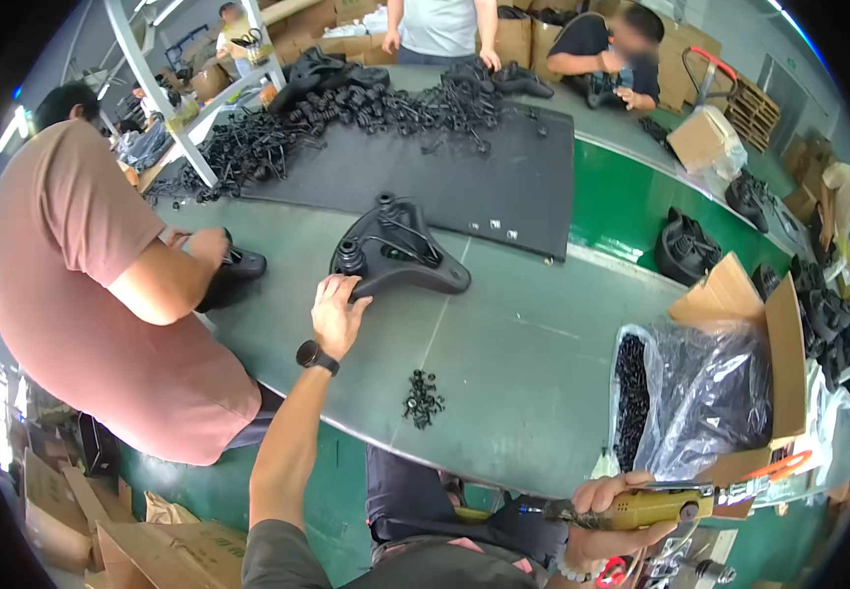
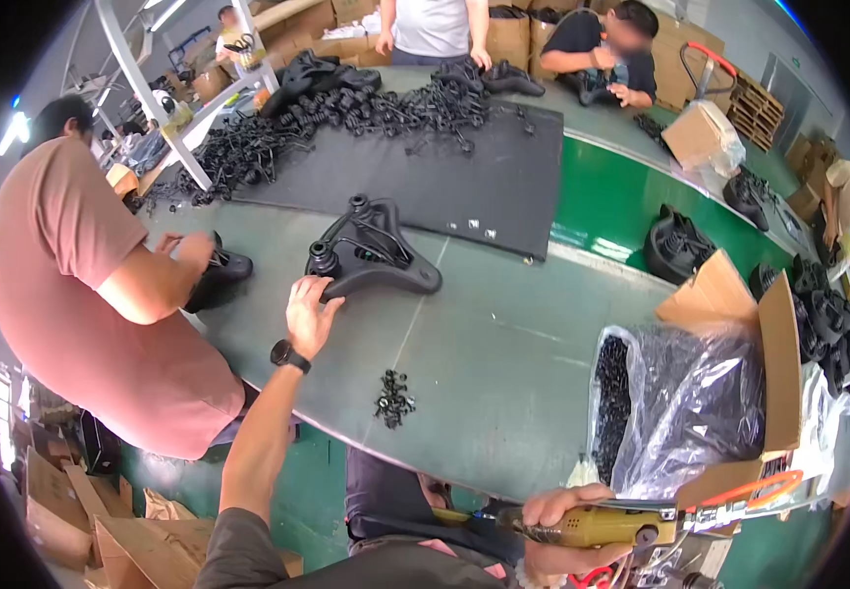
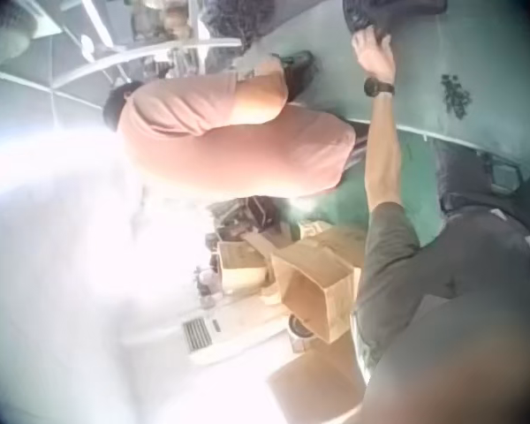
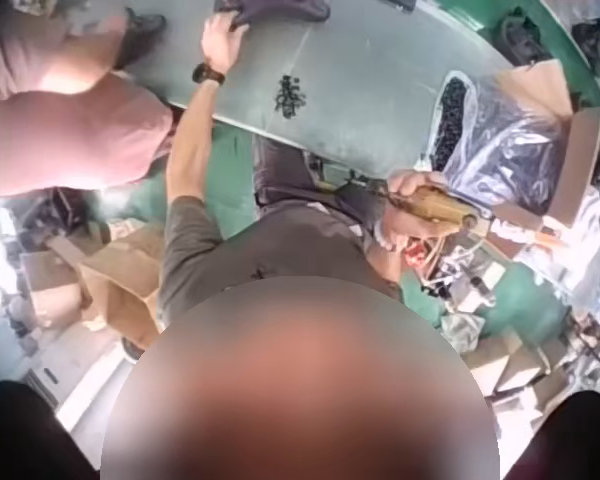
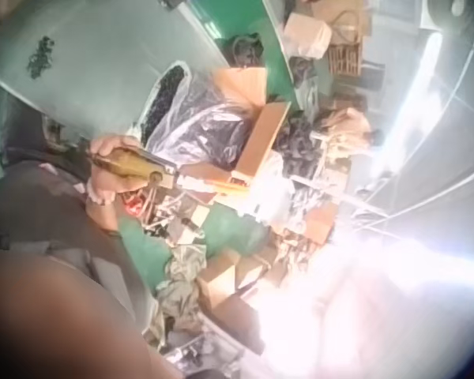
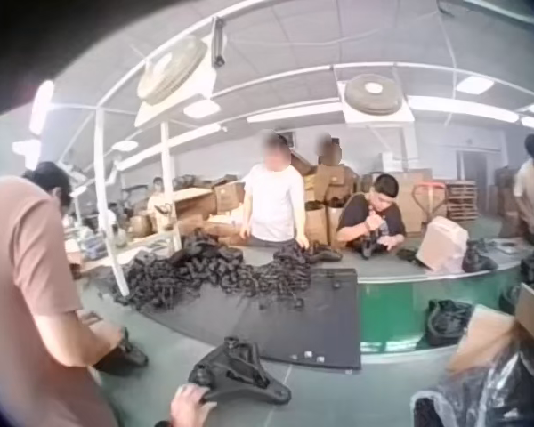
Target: Assemble bicycle seats using a pneumatic screwdriver at a factory workbench.
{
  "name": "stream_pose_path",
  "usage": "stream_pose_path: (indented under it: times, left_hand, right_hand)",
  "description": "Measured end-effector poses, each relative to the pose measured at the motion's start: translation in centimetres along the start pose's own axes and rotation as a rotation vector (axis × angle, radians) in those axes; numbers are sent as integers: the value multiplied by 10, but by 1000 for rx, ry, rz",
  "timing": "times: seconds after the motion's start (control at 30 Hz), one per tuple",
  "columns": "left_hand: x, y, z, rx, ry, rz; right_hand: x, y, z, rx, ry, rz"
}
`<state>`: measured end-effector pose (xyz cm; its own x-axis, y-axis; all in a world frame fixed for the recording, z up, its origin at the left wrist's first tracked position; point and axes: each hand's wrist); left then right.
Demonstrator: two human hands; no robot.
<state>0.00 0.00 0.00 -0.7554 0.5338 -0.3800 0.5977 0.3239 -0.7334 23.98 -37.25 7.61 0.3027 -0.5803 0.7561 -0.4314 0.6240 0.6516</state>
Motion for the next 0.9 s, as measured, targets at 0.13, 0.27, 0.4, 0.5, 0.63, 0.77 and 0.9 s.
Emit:
stream_pose_path:
  times: [0.13, 0.27, 0.4, 0.5, 0.63, 0.77, 0.9]
  left_hand:
    - [-64, -27, 54, 149, 278, 124]
    - [-126, -29, 112, 386, 463, 366]
    - [-158, -18, 155, 454, 640, 446]
    - [-170, -5, 170, 522, 583, 497]
    - [-175, -13, 167, 551, 365, 690]
    - [-195, -9, 152, 406, 82, 780]
    - [-200, 17, 148, 523, 190, 844]
  right_hand:
    - [12, 12, 7, 115, 11, -112]
    - [22, 11, 2, 260, -76, -98]
    - [31, 8, -3, 376, -146, -98]
    - [28, 7, -12, 468, -176, -95]
    - [26, 9, -20, 481, -198, -31]
    - [14, 18, -25, 544, -325, 29]
    - [0, 29, -35, 599, -445, 150]
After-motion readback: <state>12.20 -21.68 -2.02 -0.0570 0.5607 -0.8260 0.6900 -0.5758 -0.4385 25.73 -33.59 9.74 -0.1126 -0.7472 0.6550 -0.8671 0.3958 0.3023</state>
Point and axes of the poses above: each hand's wrist, its own z-axis away from the middle knuckle, its own y-axis out of the palm, x = y × z, and after that the axes turned 1 degree about y, right-handed
